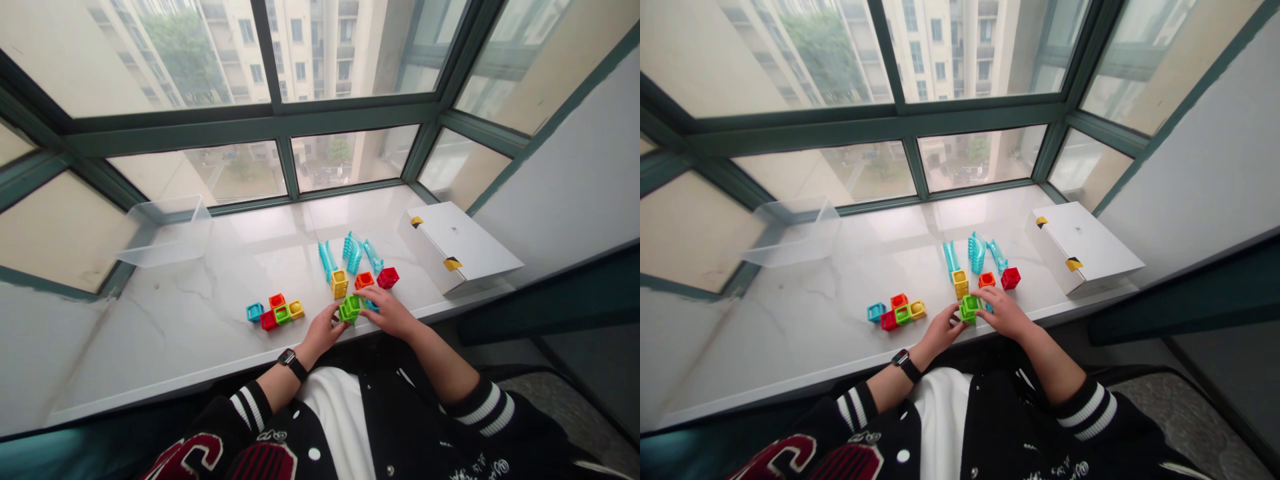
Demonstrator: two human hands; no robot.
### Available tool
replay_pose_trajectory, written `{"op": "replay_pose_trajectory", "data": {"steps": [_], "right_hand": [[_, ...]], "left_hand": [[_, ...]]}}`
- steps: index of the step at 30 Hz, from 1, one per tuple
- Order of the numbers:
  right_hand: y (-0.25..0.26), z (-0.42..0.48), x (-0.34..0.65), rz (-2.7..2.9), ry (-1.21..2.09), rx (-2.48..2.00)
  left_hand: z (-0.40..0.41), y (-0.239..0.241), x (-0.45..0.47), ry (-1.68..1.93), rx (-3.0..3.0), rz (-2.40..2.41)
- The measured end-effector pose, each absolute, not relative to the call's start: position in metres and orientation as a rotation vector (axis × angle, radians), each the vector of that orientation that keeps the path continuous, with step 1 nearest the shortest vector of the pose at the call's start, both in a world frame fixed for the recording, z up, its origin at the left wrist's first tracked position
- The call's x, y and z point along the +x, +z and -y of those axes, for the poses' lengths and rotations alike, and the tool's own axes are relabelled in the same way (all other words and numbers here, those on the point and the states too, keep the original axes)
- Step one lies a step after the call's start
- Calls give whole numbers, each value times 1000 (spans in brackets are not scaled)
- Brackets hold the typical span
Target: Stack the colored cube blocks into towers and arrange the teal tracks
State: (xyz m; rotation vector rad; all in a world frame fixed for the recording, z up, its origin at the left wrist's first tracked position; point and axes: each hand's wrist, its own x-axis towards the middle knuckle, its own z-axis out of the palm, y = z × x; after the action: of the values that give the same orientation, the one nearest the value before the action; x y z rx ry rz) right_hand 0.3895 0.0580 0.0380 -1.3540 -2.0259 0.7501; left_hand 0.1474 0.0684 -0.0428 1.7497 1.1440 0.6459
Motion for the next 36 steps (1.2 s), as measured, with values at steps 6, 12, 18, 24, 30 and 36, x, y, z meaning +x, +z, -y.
{"op": "replay_pose_trajectory", "data": {"steps": [6, 12, 18, 24, 30, 36], "right_hand": [[37, -59, 382, 2069, 743, -1358], [34, -61, 375, 2085, 727, -1358], [32, -62, 371, 2078, 755, -1353], [29, -62, 371, 2066, 772, -1351], [30, -62, 371, 2073, 769, -1387], [32, -62, 370, 2075, 768, -1397]], "left_hand": [[-71, -42, 148, 642, 1741, -1169], [-72, -42, 148, 644, 1742, -1176], [-72, -44, 148, 654, 1742, -1178], [-73, -45, 148, 647, 1728, -1165], [-73, -42, 148, 633, 1721, -1176], [-73, -42, 149, 633, 1728, -1186]]}}
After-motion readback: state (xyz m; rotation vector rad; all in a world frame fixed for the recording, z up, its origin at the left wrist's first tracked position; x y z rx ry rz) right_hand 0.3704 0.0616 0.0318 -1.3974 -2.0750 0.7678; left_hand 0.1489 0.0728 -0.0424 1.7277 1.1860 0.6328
